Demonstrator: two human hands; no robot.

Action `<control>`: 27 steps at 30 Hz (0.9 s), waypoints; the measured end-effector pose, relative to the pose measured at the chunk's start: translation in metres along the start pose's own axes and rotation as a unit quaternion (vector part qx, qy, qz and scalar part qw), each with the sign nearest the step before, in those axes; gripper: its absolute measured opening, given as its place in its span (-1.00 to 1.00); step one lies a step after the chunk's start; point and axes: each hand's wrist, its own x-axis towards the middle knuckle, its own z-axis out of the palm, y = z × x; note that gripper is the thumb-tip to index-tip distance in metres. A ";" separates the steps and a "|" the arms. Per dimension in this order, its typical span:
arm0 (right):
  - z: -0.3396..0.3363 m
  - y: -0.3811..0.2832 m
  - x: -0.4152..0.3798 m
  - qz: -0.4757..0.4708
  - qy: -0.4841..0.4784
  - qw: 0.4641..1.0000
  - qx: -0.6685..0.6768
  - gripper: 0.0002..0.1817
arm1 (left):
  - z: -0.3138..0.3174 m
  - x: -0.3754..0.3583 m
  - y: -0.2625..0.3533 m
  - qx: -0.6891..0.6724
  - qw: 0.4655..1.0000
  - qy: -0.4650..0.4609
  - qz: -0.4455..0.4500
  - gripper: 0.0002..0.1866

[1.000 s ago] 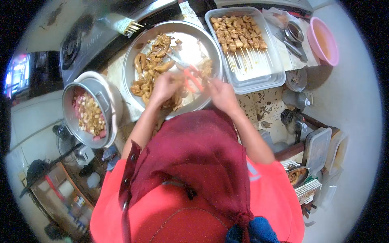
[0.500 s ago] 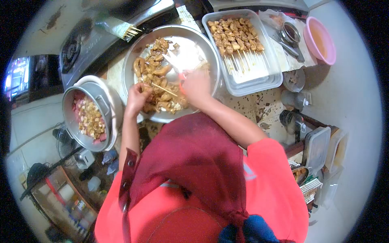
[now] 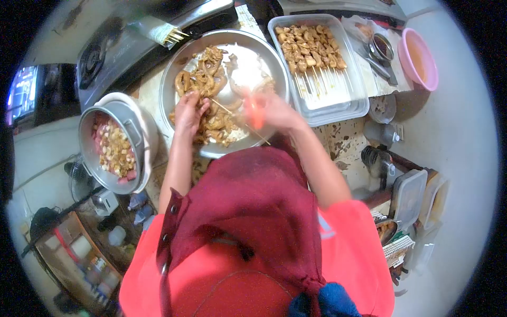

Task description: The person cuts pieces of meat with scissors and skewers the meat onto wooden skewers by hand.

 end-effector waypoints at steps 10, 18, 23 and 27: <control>0.020 0.019 0.005 0.090 -0.048 0.992 -0.072 -0.85 | -0.001 -0.002 0.009 0.443 0.879 0.015 0.175 -0.72; 0.029 0.010 0.002 0.048 -0.112 0.959 -0.258 -0.40 | 0.006 -0.020 0.042 0.321 0.944 -0.058 0.052 -0.77; 0.036 0.001 0.006 0.076 -0.111 0.954 -0.268 -0.33 | 0.007 -0.029 0.042 0.358 0.925 -0.123 0.035 -0.76; 0.031 0.016 0.015 0.082 -0.090 0.948 -0.294 -0.30 | 0.011 -0.035 0.042 0.370 0.915 -0.153 0.046 -0.76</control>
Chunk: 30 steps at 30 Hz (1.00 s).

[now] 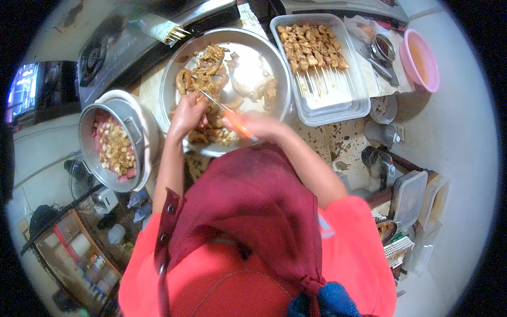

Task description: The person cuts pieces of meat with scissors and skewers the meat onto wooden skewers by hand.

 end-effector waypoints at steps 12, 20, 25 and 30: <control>-0.022 -0.023 -0.008 0.045 0.216 0.972 -0.079 -0.61 | 0.007 0.003 -0.016 -0.367 0.928 0.012 -0.065 -0.76; -0.010 0.001 -0.005 -0.158 0.387 0.871 -0.259 -0.82 | 0.006 0.008 -0.032 -0.523 0.852 -0.038 -0.018 -0.63; 0.012 0.034 -0.017 -0.072 0.208 0.912 -0.347 -0.82 | 0.004 0.007 -0.024 -0.451 0.891 -0.056 0.015 -0.65; 0.003 0.029 -0.032 -0.056 0.231 0.960 -0.148 -0.80 | 0.003 0.008 -0.020 -0.488 0.871 -0.038 0.030 -0.67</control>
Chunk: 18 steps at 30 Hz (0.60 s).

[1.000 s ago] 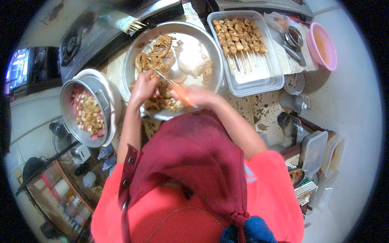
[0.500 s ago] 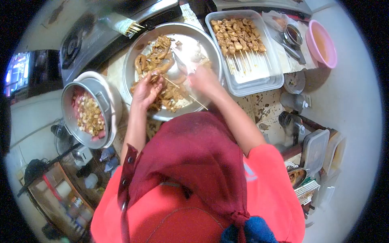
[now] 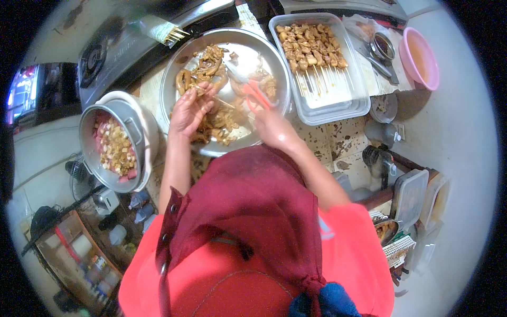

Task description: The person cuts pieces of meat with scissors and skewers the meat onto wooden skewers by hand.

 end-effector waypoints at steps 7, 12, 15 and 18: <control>-0.011 0.009 -0.014 0.013 0.055 0.956 0.289 -0.83 | -0.012 0.003 0.003 -0.041 0.998 0.037 0.036 -0.71; -0.020 -0.019 -0.026 0.074 0.038 0.916 0.392 -0.84 | -0.004 0.002 0.009 -0.132 0.990 0.023 0.033 -0.73; -0.016 -0.026 -0.032 0.051 0.028 0.893 0.445 -0.86 | 0.000 0.005 0.007 -0.095 0.993 0.020 0.067 -0.77; -0.012 -0.031 -0.035 0.005 0.046 0.904 0.425 -0.84 | 0.006 0.008 0.008 -0.085 0.993 -0.003 0.085 -0.81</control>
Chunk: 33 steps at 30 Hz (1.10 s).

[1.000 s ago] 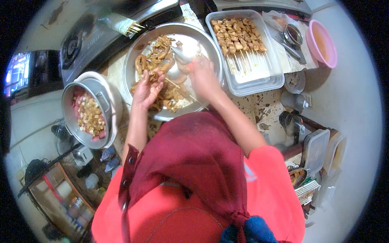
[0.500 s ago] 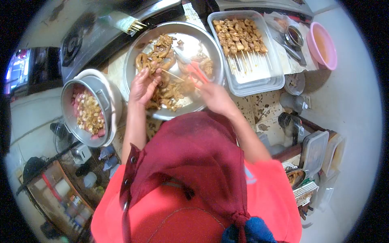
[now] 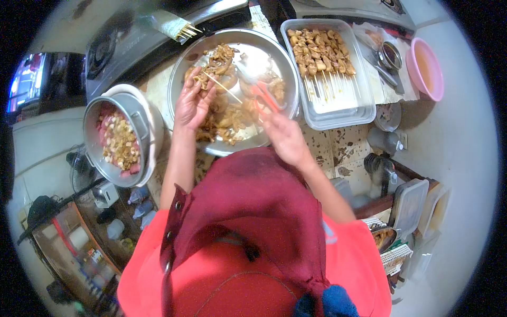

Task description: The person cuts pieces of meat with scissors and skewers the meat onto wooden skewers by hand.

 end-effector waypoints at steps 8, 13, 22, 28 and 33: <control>0.007 -0.008 -0.014 -0.044 0.023 0.996 -0.071 -0.79 | -0.007 0.013 -0.008 -0.049 0.995 0.077 0.045 -0.83; 0.008 -0.001 -0.013 -0.060 0.032 0.990 -0.122 -0.80 | 0.003 0.012 -0.003 -0.033 0.991 0.121 0.056 -0.75; 0.008 -0.003 -0.011 -0.070 0.042 0.984 -0.160 -0.79 | 0.014 0.012 -0.003 -0.017 0.981 0.173 0.081 -0.81; 0.007 -0.014 -0.010 -0.044 0.053 0.971 -0.230 -0.78 | 0.016 0.013 -0.007 0.029 0.980 0.179 0.081 -0.75; 0.007 -0.008 -0.012 -0.019 0.056 0.975 -0.216 -0.77 | 0.018 0.013 -0.016 -0.001 0.982 0.169 0.084 -0.68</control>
